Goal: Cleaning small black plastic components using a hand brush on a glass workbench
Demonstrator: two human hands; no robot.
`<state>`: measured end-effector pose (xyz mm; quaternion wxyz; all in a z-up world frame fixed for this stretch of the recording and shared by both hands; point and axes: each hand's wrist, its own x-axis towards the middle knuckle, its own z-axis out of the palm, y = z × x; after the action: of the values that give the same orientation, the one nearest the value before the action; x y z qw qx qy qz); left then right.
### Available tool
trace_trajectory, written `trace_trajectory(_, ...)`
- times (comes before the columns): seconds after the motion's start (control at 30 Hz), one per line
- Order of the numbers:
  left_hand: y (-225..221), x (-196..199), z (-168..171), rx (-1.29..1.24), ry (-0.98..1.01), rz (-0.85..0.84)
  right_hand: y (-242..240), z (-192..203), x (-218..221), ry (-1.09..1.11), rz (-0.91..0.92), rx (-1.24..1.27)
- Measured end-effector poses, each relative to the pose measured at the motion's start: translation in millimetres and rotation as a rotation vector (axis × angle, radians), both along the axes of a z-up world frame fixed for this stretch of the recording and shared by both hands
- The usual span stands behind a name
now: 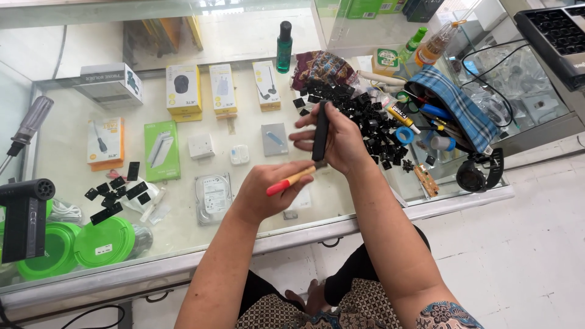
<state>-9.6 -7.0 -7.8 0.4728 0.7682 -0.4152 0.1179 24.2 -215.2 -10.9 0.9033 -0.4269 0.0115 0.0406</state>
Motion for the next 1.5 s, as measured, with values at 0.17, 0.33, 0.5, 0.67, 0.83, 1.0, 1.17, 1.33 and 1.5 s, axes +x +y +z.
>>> trace_trajectory(0.17, -1, 9, -10, -0.116, -0.046, 0.109, 21, 19, -16, -0.004, 0.157, -0.119)
trace_trajectory(0.33, 7, 10, -1, -0.184, -0.155, 0.198, 6, -40, 1, 0.041, 0.220, -0.323)
trace_trajectory(0.5, 4, 10, -7, -0.065, -0.376, 0.380, 17, -6, -10, -0.005, 0.247, -0.446)
trace_trajectory(0.67, -15, 3, -12, 0.126, -0.493, 0.286, 17, -4, -7, -0.014, 0.150, -0.383)
trace_trajectory(0.83, -19, -6, -18, 0.141, -0.323, 0.074, -5, -16, 8, -0.061, -0.042, -0.160)
trace_trajectory(1.0, -10, -5, 5, -0.088, -0.007, -0.042, -35, -31, 21, -0.008, -0.151, 0.066)
trace_trajectory(1.17, -2, 11, 5, -0.335, -0.044, 0.225, -42, -14, 10, -0.115, -0.031, 0.058)
trace_trajectory(1.33, -1, 28, -10, -0.126, -0.193, 0.622, -8, 14, -22, -0.339, -0.223, -0.373)
trace_trajectory(1.5, -11, 27, -14, -0.051, -0.171, 0.638, 70, 87, -58, -0.752, -0.160, -0.724)
